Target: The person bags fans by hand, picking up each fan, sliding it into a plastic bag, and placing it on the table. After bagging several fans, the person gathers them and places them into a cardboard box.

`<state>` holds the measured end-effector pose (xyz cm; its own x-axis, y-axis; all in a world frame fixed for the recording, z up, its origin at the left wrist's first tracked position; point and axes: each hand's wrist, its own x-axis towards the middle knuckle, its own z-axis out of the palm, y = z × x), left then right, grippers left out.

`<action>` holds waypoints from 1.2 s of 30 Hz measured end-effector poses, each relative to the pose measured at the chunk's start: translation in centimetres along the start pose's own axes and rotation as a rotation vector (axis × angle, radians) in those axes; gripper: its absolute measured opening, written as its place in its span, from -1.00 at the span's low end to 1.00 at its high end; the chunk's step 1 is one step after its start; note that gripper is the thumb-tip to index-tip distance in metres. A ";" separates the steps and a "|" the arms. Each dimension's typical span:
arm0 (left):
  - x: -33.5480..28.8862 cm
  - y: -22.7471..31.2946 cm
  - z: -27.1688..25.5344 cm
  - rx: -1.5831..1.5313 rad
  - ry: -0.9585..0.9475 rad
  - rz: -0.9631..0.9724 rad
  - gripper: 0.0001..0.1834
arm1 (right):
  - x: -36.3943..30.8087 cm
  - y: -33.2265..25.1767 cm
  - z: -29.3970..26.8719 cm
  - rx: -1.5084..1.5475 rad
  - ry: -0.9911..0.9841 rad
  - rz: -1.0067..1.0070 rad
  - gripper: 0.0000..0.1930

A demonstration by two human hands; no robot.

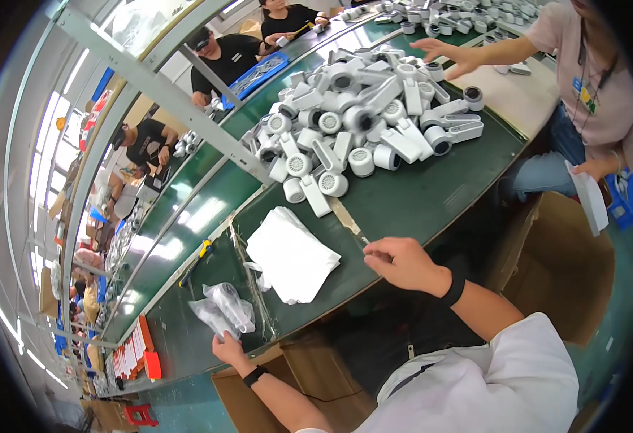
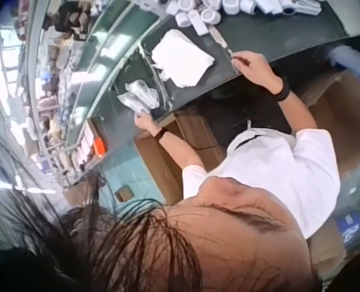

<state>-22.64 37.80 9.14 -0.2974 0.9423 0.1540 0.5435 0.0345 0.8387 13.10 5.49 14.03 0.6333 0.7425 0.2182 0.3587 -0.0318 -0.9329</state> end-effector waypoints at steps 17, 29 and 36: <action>-16.4 12.6 7.3 -0.061 -0.481 0.897 -0.66 | 7.2 5.3 -8.1 -0.674 0.345 -0.062 -0.75; -15.6 13.6 8.4 0.140 -0.533 0.997 -0.79 | 8.6 2.9 -12.6 -0.871 -0.199 -0.335 -0.55; -16.5 13.8 9.3 0.305 -0.623 1.009 -0.82 | 8.3 5.0 -12.3 -1.186 -0.438 -0.500 -0.69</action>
<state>-2.94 25.81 13.37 0.7450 0.5866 0.3177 0.4990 -0.8061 0.3182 28.59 3.22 14.71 0.0743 0.9871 0.1422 0.9937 -0.0852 0.0727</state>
